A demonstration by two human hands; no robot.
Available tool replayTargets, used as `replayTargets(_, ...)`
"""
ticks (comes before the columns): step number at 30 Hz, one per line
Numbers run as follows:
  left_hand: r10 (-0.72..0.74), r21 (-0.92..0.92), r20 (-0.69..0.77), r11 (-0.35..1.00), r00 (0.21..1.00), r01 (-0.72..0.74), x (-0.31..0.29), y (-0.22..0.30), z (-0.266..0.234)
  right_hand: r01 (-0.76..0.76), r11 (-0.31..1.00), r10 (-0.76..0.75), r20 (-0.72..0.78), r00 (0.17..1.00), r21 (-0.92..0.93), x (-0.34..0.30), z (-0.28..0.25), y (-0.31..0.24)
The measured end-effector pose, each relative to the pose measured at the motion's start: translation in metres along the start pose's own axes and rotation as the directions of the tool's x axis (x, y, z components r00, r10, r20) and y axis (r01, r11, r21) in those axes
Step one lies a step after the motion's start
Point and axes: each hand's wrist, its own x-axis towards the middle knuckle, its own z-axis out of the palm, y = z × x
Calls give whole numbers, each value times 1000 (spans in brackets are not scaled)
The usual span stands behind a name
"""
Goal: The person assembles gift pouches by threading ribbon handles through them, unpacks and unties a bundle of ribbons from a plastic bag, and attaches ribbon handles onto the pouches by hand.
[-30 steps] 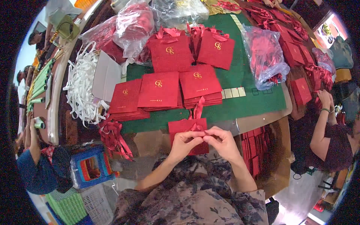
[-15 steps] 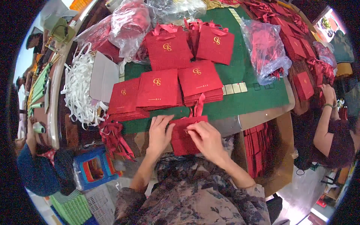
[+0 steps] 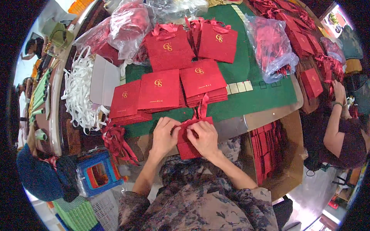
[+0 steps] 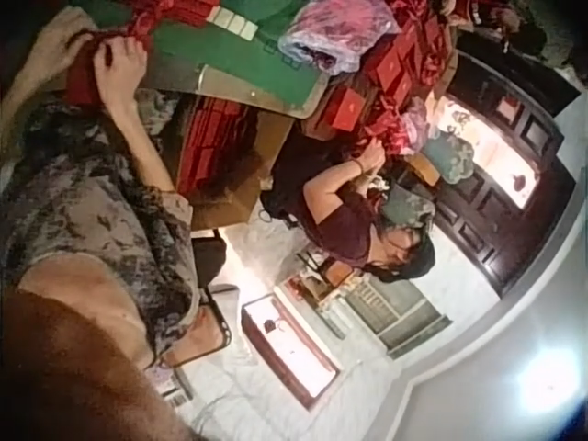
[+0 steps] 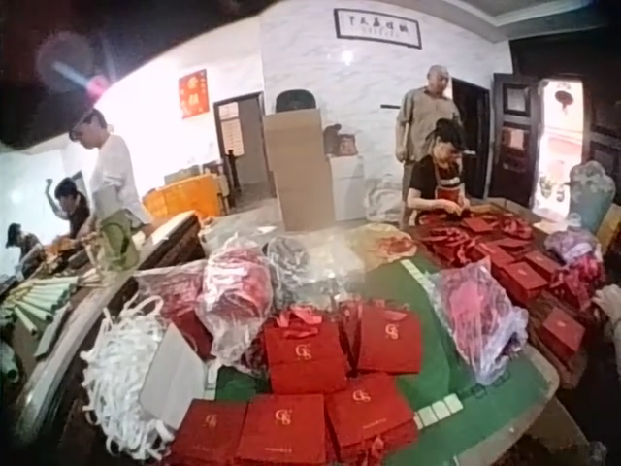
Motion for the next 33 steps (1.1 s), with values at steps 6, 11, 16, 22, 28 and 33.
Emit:
replayTargets(6, 68, -36, 36, 997, 997, -66, 4, 4, -4, 3, 1000, -2, -49, 999, 20, -2, 3, -1)
replayTargets(11, -19, -86, 87, 996, 996, 26, 4, 9, -6, 3, 1000, -1, -82, 997, 20, -5, 7, -1)
replayTargets(16, -78, -147, 126, 984, 989, 96, 1, 3, -2, -16, 999, 21, -137, 990, 39, -7, 16, -4)
replayTargets(22, -147, -202, 168, 963, 975, 180, 4, 6, -6, 164, 974, -198, -232, 952, -159, -6, 24, -5)
replayTargets(28, -195, -241, 146, 944, 970, 226, 3, 5, -3, 145, 982, -161, -125, 979, -124, -6, 18, -1)
replayTargets(33, -216, -248, 146, 937, 965, 247, 0, 4, -2, 25, 996, -18, -79, 997, 89, -3, -1, -4)
